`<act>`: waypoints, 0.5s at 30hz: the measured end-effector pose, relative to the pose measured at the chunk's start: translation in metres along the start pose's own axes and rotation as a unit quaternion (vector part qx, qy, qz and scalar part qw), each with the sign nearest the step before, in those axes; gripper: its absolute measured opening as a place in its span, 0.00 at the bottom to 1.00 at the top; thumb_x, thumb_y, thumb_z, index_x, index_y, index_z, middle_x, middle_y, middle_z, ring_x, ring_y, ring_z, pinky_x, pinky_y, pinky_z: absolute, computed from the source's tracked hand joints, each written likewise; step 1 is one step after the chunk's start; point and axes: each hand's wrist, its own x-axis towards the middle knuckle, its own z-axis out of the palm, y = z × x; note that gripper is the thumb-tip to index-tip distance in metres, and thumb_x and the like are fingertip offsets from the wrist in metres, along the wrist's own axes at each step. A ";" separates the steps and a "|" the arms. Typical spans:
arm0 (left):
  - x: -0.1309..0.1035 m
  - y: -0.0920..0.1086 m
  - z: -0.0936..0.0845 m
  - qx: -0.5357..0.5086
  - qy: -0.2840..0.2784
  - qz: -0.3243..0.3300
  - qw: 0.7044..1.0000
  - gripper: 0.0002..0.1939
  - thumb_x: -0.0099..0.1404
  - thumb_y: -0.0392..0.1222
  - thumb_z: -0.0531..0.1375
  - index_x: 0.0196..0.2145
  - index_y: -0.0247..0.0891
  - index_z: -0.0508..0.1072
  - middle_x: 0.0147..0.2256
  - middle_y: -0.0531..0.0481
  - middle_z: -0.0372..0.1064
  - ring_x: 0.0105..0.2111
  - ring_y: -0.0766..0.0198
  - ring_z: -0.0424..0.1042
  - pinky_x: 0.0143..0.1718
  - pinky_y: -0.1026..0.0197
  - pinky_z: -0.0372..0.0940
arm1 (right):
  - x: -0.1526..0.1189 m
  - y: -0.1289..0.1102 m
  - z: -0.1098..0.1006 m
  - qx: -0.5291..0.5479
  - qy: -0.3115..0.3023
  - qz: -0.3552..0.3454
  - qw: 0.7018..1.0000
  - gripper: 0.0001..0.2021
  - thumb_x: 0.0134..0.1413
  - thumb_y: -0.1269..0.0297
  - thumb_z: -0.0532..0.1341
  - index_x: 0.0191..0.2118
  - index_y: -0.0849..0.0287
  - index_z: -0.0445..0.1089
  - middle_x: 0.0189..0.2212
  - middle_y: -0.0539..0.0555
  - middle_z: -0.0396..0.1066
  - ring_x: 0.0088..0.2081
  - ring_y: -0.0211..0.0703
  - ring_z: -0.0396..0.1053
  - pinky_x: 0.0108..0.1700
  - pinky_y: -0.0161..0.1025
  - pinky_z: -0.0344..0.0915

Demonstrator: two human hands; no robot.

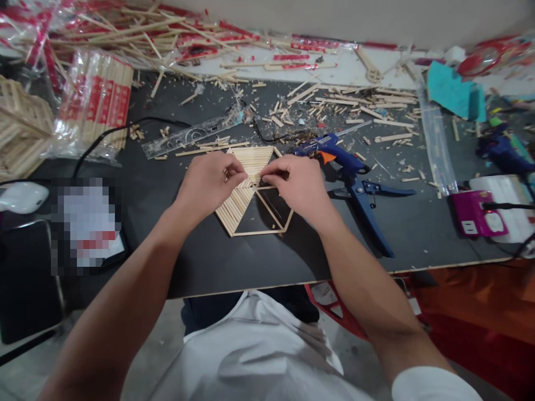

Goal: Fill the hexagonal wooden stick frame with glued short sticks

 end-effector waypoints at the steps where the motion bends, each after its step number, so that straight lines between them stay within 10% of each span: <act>1: 0.000 0.000 0.000 -0.001 0.002 -0.004 1.000 0.09 0.65 0.45 0.63 0.36 0.40 0.81 0.34 0.48 0.79 0.33 0.59 0.74 0.40 0.56 0.66 | 0.000 0.000 0.002 0.002 0.001 -0.003 1.000 0.08 0.55 0.76 0.68 0.35 0.56 0.83 0.36 0.53 0.82 0.38 0.44 0.76 0.47 0.42 0.69; 15: 0.001 -0.002 0.002 0.001 0.004 -0.013 1.000 0.09 0.64 0.47 0.62 0.36 0.42 0.81 0.33 0.49 0.80 0.32 0.59 0.74 0.39 0.57 0.66 | 0.001 -0.002 0.008 0.009 0.004 0.021 1.000 0.05 0.53 0.73 0.70 0.34 0.56 0.82 0.32 0.53 0.81 0.33 0.42 0.75 0.43 0.42 0.70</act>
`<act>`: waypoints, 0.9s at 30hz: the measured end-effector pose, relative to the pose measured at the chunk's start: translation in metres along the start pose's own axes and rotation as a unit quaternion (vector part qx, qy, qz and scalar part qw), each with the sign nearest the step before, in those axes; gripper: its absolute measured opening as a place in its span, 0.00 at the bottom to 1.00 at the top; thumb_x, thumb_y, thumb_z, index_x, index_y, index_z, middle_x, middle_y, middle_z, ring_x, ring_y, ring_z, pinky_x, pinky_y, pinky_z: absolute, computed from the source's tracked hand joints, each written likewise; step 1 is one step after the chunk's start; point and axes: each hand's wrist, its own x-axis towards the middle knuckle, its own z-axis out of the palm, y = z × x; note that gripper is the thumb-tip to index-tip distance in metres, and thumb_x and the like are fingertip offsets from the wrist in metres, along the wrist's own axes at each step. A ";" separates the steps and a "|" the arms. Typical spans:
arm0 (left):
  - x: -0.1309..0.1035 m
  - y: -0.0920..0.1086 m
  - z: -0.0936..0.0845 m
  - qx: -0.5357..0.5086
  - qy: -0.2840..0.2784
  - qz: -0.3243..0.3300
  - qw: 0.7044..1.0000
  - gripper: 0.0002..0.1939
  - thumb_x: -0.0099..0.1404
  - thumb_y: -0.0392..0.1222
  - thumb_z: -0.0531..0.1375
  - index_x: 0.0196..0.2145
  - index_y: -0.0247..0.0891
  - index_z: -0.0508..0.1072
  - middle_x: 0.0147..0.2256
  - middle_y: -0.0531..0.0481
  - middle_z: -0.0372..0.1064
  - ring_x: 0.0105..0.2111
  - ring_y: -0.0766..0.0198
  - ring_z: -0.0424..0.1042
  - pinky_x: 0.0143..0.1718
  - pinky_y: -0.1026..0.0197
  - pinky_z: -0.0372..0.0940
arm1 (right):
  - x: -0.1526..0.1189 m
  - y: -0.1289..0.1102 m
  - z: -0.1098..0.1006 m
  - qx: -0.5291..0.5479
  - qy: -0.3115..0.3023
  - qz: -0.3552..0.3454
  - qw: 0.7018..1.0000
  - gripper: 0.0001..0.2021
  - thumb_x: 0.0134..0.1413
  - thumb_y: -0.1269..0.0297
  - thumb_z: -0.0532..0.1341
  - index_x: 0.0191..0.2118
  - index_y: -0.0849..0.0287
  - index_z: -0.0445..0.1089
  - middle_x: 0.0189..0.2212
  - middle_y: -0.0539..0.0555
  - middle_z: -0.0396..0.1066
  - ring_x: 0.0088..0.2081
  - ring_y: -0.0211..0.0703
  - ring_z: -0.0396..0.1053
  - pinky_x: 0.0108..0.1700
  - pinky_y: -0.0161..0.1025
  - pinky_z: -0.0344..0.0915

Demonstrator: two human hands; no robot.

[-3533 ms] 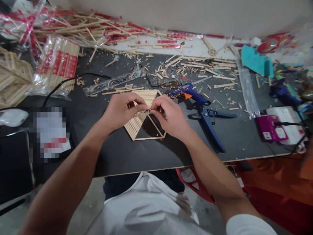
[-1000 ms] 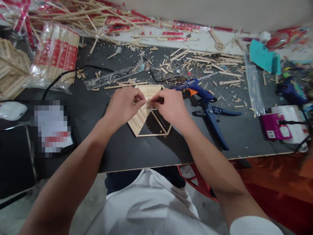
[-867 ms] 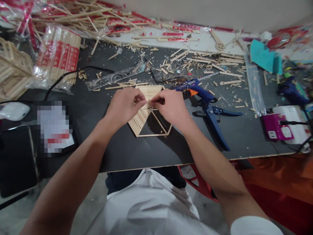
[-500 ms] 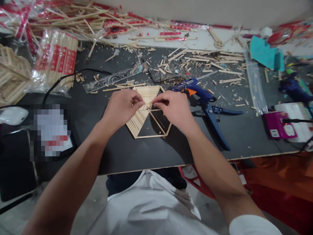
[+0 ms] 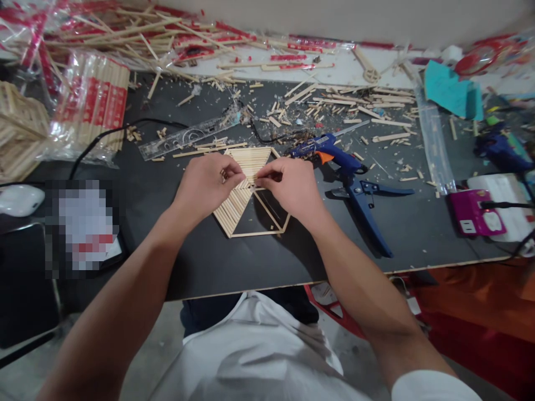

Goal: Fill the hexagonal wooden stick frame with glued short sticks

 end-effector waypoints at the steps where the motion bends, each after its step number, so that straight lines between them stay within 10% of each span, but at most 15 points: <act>1: 0.000 0.001 0.000 -0.002 -0.003 -0.004 1.000 0.09 0.64 0.47 0.63 0.36 0.42 0.81 0.34 0.48 0.80 0.33 0.58 0.74 0.39 0.57 0.66 | 0.000 0.000 0.000 -0.001 -0.001 0.001 1.000 0.05 0.53 0.73 0.70 0.34 0.57 0.82 0.32 0.53 0.81 0.33 0.42 0.75 0.43 0.42 0.70; 27: -0.004 0.025 0.007 0.002 0.001 -0.117 0.993 0.10 0.61 0.51 0.67 0.31 0.43 0.79 0.30 0.51 0.79 0.31 0.58 0.73 0.31 0.60 0.59 | -0.014 0.000 -0.010 -0.032 -0.013 -0.092 0.995 0.09 0.60 0.76 0.63 0.36 0.57 0.81 0.38 0.55 0.80 0.40 0.44 0.75 0.45 0.40 0.66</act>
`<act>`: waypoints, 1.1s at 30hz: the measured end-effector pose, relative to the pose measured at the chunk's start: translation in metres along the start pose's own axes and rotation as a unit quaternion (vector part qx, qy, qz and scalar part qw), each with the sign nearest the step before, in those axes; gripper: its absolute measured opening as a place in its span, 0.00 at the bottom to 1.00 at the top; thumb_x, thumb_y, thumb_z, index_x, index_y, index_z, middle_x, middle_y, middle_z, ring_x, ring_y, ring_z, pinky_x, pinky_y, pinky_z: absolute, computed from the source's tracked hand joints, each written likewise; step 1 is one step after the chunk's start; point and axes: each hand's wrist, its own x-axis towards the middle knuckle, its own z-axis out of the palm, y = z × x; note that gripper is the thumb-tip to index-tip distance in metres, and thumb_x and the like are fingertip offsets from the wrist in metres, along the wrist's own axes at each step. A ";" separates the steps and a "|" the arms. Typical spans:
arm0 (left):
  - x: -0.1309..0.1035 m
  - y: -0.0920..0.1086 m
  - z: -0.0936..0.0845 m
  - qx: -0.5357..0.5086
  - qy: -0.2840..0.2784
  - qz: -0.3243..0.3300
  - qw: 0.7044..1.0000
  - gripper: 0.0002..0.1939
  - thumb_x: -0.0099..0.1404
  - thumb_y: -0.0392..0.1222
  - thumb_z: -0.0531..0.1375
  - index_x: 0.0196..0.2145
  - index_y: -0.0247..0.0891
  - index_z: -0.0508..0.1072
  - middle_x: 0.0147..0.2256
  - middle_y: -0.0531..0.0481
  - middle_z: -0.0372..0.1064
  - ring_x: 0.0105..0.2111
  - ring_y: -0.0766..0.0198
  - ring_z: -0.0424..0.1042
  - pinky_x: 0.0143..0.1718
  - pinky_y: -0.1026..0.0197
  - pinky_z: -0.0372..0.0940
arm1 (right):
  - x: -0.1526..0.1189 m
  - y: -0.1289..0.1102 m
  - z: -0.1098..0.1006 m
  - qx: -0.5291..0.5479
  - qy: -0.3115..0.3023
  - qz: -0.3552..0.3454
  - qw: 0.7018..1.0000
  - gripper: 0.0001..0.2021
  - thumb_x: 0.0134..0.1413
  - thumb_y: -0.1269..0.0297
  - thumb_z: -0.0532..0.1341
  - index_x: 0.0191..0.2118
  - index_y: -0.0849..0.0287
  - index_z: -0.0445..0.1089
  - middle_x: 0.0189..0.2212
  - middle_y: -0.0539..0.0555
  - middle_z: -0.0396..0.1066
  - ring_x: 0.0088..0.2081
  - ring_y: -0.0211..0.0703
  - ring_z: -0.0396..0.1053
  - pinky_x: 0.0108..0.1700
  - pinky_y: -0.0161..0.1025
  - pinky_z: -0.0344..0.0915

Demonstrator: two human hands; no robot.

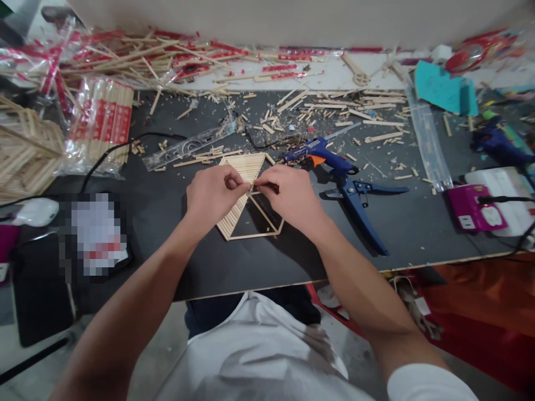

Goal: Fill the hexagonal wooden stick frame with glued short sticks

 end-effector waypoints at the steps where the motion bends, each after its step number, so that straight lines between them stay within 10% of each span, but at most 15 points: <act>1: 0.000 0.000 -0.001 0.005 -0.002 0.001 1.000 0.10 0.61 0.51 0.67 0.31 0.43 0.78 0.30 0.51 0.78 0.31 0.59 0.73 0.31 0.60 0.59 | -0.001 0.000 -0.001 0.003 -0.003 -0.003 1.000 0.09 0.60 0.76 0.63 0.36 0.58 0.81 0.37 0.55 0.80 0.39 0.44 0.75 0.43 0.40 0.65; 6: 0.003 -0.010 -0.003 -0.039 -0.027 0.039 0.998 0.08 0.63 0.47 0.65 0.32 0.40 0.75 0.30 0.52 0.74 0.30 0.62 0.70 0.32 0.60 0.58 | -0.002 0.004 -0.013 -0.001 -0.001 0.006 1.000 0.08 0.64 0.71 0.62 0.39 0.58 0.80 0.36 0.54 0.80 0.37 0.43 0.75 0.42 0.39 0.64; 13: 0.014 -0.033 0.004 -0.049 0.211 0.085 0.973 0.04 0.68 0.35 0.57 0.39 0.40 0.72 0.34 0.51 0.69 0.33 0.63 0.68 0.38 0.60 0.63 | -0.003 0.011 -0.028 -0.020 -0.135 -0.053 0.989 0.14 0.64 0.78 0.53 0.41 0.60 0.77 0.39 0.56 0.79 0.41 0.44 0.74 0.45 0.39 0.64; 20: 0.015 -0.040 0.004 0.036 0.149 0.155 0.976 0.09 0.73 0.37 0.53 0.45 0.39 0.72 0.45 0.44 0.72 0.42 0.58 0.72 0.46 0.56 0.67 | -0.002 0.013 -0.030 -0.027 -0.149 -0.047 0.987 0.02 0.63 0.71 0.64 0.37 0.59 0.72 0.34 0.53 0.73 0.36 0.42 0.69 0.39 0.37 0.61; 33: 0.017 -0.045 -0.009 0.042 0.076 0.147 0.985 0.11 0.73 0.39 0.52 0.45 0.38 0.74 0.47 0.43 0.74 0.43 0.57 0.73 0.49 0.53 0.68 | -0.002 0.001 -0.033 -0.047 -0.152 -0.024 0.987 0.10 0.69 0.71 0.57 0.41 0.60 0.77 0.40 0.57 0.80 0.41 0.46 0.74 0.44 0.39 0.62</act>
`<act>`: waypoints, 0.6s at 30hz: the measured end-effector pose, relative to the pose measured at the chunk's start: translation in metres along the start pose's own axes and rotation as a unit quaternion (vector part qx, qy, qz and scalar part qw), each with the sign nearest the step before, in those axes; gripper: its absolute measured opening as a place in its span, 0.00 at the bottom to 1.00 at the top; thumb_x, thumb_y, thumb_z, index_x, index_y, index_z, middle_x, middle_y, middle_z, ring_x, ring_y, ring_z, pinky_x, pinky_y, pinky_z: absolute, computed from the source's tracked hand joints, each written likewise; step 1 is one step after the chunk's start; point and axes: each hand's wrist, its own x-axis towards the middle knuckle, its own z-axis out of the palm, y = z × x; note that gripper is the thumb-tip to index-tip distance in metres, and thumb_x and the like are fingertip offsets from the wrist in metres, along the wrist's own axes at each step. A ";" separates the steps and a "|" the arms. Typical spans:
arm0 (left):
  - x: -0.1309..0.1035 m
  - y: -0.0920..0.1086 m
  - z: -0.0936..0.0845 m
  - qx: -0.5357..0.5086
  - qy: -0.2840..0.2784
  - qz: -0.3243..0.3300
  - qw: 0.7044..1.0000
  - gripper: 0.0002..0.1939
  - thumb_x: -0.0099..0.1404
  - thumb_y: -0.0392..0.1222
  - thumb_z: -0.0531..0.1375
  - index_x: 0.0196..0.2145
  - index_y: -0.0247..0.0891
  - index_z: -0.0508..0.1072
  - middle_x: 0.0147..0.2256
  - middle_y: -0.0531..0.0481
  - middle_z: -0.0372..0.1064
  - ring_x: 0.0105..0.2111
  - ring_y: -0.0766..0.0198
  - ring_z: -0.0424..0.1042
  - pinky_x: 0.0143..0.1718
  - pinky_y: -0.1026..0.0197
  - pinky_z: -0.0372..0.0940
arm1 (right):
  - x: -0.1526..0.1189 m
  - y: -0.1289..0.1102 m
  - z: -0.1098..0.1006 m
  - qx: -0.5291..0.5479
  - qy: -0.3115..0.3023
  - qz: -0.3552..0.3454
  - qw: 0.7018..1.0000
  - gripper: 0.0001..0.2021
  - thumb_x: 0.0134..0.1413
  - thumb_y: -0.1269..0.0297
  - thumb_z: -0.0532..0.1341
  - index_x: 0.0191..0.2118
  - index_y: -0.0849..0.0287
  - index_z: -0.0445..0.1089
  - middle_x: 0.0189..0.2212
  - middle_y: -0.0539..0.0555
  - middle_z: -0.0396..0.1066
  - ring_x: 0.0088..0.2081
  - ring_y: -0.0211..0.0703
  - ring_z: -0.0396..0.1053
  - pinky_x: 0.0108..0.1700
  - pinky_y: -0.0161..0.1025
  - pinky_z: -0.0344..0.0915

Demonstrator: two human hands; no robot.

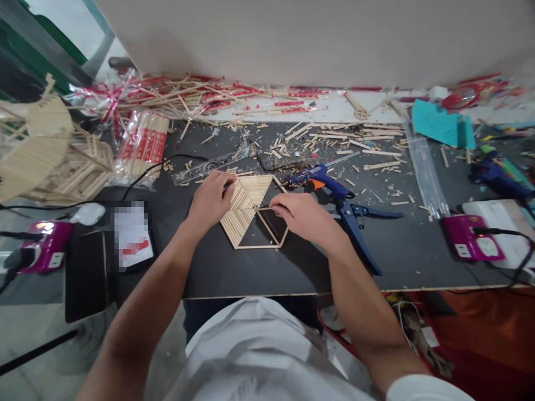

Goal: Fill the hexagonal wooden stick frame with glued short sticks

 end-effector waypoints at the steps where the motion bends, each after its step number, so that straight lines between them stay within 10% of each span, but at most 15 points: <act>1: 0.000 0.001 0.000 0.001 -0.007 0.003 1.000 0.11 0.73 0.39 0.52 0.46 0.38 0.74 0.47 0.43 0.74 0.44 0.57 0.73 0.50 0.53 0.69 | 0.000 0.000 0.001 0.003 0.014 -0.003 1.000 0.10 0.69 0.72 0.56 0.42 0.60 0.76 0.41 0.57 0.80 0.42 0.46 0.74 0.45 0.39 0.62; 9: -0.001 -0.002 -0.001 0.025 -0.063 0.046 0.997 0.24 0.75 0.53 0.54 0.61 0.38 0.72 0.59 0.39 0.67 0.58 0.47 0.69 0.58 0.46 0.68 | 0.009 -0.002 0.016 -0.017 -0.012 0.041 0.999 0.14 0.69 0.68 0.59 0.56 0.60 0.73 0.40 0.58 0.80 0.42 0.50 0.76 0.42 0.41 0.63; 18: -0.001 -0.001 -0.006 0.027 -0.064 0.092 0.993 0.17 0.72 0.50 0.59 0.49 0.37 0.80 0.56 0.40 0.69 0.59 0.46 0.68 0.60 0.44 0.66 | 0.011 0.006 0.023 -0.006 0.012 -0.006 1.000 0.10 0.68 0.70 0.59 0.49 0.61 0.77 0.37 0.57 0.80 0.37 0.44 0.73 0.40 0.38 0.61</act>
